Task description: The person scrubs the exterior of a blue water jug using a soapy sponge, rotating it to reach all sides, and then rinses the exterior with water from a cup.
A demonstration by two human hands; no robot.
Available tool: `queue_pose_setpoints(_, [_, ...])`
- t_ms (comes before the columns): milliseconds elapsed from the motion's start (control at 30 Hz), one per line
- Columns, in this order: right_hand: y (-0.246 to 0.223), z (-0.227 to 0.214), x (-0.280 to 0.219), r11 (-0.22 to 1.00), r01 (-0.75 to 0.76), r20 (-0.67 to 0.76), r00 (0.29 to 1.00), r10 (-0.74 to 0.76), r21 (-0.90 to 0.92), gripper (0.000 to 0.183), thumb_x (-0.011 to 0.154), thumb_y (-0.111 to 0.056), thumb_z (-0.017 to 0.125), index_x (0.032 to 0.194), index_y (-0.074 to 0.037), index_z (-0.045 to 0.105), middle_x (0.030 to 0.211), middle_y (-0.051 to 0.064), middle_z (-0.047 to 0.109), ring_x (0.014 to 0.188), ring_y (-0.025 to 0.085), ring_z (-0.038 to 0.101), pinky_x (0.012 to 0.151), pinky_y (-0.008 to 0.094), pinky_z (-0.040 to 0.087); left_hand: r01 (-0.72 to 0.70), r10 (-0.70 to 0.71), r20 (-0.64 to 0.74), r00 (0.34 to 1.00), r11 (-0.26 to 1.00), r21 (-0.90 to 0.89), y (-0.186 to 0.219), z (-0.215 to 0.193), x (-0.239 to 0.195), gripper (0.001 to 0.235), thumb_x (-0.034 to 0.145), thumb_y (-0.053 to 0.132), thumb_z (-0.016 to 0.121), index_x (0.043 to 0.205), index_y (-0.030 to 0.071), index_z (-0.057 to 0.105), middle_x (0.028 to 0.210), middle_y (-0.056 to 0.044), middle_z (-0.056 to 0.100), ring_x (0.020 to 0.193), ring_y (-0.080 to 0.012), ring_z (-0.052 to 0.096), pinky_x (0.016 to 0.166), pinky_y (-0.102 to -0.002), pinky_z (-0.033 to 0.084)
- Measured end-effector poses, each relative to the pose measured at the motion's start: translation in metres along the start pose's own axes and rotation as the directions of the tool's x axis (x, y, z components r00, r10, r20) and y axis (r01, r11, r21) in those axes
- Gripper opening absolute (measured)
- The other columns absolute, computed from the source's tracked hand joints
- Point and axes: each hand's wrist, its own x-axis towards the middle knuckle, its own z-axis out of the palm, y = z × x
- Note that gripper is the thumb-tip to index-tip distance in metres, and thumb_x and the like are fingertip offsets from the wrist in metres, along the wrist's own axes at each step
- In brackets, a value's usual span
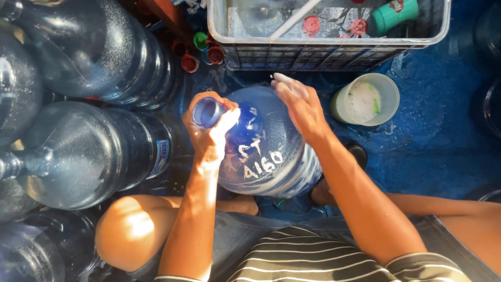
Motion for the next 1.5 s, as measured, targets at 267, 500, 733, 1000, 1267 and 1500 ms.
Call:
queue_pose_setpoints(267, [-0.038,0.034,-0.085,0.389,0.653,0.018,0.525,-0.851,-0.649,0.044,0.097,-0.016,0.055,0.137,0.001,0.063,0.127,0.031,0.061,0.114,0.049,0.064,0.09,0.055,0.058,-0.172,0.176,0.098,0.98,0.984,-0.048,-0.005,-0.004,0.017,0.026,0.082,0.009,0.085,0.089,0.003,0.061,0.091,-0.013,0.063,0.103,-0.0251,0.064,0.1,-0.038,0.048])
queue_pose_setpoints(500, [-0.01,0.033,-0.04,0.273,0.797,-0.103,0.259,-0.96,-0.539,0.055,0.09,0.0,0.059,0.144,0.009,0.053,0.147,0.031,0.053,0.137,0.056,0.048,0.107,0.063,0.044,-0.167,0.164,0.245,0.955,0.986,-0.009,0.006,-0.013,0.006,0.024,0.083,0.01,0.084,0.089,0.004,0.061,0.091,-0.012,0.065,0.115,-0.0283,0.063,0.106,-0.042,0.044])
queue_pose_setpoints(733, [0.011,-0.005,0.048,0.959,0.135,0.045,0.991,-0.127,-0.249,0.038,0.09,-0.05,0.059,0.12,-0.033,0.075,0.117,0.001,0.075,0.11,0.035,0.069,0.098,0.051,0.053,-0.139,0.144,0.306,0.941,0.99,-0.04,0.021,0.008,-0.007,0.032,0.071,0.014,0.091,0.083,0.005,0.063,0.093,-0.013,0.067,0.113,-0.0307,0.061,0.107,-0.045,0.043])
queue_pose_setpoints(1000, [0.038,0.049,-0.114,0.675,0.652,-0.297,0.607,-0.737,-0.345,0.047,0.103,-0.021,0.052,0.142,0.005,0.059,0.154,0.034,0.043,0.144,0.062,0.034,0.117,0.067,0.029,0.129,-0.065,-0.401,0.914,0.982,0.135,0.016,0.032,-0.007,0.032,0.071,-0.001,0.09,0.094,0.004,0.068,0.076,-0.011,0.071,0.075,-0.0166,0.073,0.066,-0.032,0.062])
queue_pose_setpoints(1267, [0.011,0.002,0.014,0.791,0.482,0.145,0.874,-0.463,-0.377,0.027,0.096,-0.031,0.056,0.115,-0.016,0.069,0.118,0.014,0.068,0.106,0.045,0.064,0.091,0.058,0.051,0.003,-0.012,0.059,0.998,0.989,0.151,0.03,0.038,-0.019,0.028,0.061,-0.006,0.079,0.084,0.008,0.069,0.072,-0.009,0.07,0.073,-0.0157,0.071,0.075,-0.031,0.058])
queue_pose_setpoints(1500, [-0.032,0.017,0.084,0.944,0.329,0.696,0.684,-0.22,-0.025,0.038,0.091,-0.036,0.06,0.119,-0.015,0.075,0.124,0.015,0.074,0.121,0.04,0.066,0.109,0.053,0.047,0.005,-0.021,0.084,0.996,0.982,0.188,0.033,0.039,-0.013,0.025,0.062,-0.006,0.074,0.081,0.009,0.07,0.071,-0.008,0.07,0.071,-0.0153,0.07,0.074,-0.03,0.058])
